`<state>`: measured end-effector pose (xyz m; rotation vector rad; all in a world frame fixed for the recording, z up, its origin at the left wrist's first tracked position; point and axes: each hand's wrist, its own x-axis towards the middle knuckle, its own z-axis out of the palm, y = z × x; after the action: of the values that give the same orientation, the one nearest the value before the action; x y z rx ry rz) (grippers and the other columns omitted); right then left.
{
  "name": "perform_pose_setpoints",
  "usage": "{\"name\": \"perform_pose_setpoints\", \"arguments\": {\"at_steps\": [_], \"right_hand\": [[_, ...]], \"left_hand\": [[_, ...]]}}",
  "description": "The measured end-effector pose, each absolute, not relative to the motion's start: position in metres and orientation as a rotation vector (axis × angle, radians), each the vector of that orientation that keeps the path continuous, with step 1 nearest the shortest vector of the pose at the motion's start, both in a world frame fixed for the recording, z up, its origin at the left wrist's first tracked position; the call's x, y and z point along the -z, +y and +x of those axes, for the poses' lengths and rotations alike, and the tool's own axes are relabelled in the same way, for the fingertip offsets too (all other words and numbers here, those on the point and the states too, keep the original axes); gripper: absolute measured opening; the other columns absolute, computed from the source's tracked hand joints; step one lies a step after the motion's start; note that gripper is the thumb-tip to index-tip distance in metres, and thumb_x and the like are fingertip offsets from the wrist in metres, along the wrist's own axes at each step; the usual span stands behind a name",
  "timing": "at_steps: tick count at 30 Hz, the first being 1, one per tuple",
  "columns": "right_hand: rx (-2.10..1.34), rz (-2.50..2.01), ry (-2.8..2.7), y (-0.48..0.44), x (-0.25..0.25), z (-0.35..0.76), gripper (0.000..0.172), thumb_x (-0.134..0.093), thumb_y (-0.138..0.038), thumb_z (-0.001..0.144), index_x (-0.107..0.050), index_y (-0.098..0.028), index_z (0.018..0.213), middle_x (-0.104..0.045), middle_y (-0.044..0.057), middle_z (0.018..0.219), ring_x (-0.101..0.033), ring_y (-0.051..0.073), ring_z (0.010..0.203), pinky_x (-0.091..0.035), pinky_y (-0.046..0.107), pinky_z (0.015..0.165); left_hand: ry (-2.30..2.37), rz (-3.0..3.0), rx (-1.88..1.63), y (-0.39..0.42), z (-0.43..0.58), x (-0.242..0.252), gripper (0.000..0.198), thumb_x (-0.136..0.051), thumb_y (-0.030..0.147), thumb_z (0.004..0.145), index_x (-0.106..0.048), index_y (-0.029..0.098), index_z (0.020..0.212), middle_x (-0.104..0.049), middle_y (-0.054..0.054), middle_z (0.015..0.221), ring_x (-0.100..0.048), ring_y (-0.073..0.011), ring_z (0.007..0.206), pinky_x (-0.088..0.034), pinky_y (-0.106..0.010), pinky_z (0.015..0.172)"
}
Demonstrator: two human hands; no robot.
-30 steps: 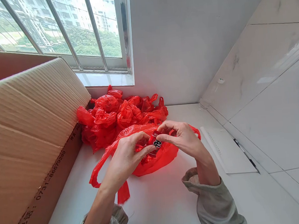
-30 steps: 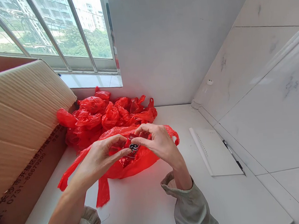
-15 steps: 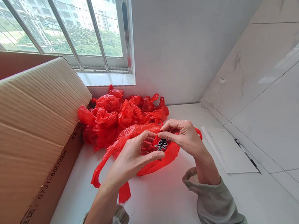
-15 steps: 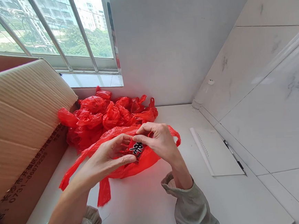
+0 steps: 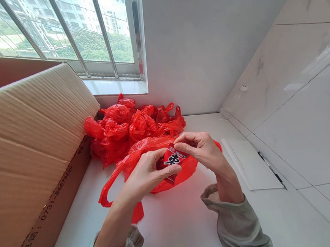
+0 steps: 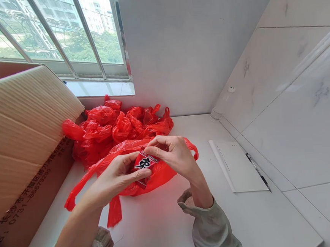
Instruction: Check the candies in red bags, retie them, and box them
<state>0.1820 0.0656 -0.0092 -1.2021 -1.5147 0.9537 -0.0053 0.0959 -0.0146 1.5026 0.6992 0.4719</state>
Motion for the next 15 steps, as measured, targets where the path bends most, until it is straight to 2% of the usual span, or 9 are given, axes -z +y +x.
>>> {"name": "perform_pose_setpoints", "arguments": {"at_steps": [5,11,15], "right_hand": [[-0.885,-1.308,-1.611,0.0619,0.0042,0.1854,0.028,-0.071,-0.038,0.083,-0.064,-0.018,0.064,-0.058,-0.003,0.061,-0.042,0.009,0.056,-0.031,0.024,0.052],[-0.836,-1.272,-1.6,0.0677,0.0092,0.1813,0.032,-0.069,-0.04,0.084,-0.061,-0.017,0.063,-0.056,-0.003,0.06,-0.04,0.009,0.055,-0.03,0.025,0.052],[-0.786,-1.312,-1.606,0.0693,0.0104,0.1839,0.032,-0.068,-0.041,0.084,-0.061,-0.018,0.063,-0.056,-0.003,0.061,-0.039,0.009,0.055,-0.029,0.025,0.052]], "left_hand": [[0.738,1.594,-0.564,0.0973,-0.0038,0.01,0.014,-0.064,0.022,0.08,-0.052,0.018,0.074,-0.045,0.005,0.07,-0.046,-0.0106,0.063,-0.044,-0.021,0.055],[0.85,1.721,-0.579,0.0963,-0.0014,0.0152,0.024,-0.06,0.024,0.083,-0.041,0.019,0.071,-0.037,0.008,0.063,-0.033,-0.0075,0.055,-0.03,-0.018,0.047],[0.76,1.63,-0.552,0.0961,-0.0026,0.0166,0.023,-0.062,0.022,0.081,-0.04,0.02,0.074,-0.035,0.008,0.066,-0.032,-0.0076,0.057,-0.032,-0.018,0.048]]}}
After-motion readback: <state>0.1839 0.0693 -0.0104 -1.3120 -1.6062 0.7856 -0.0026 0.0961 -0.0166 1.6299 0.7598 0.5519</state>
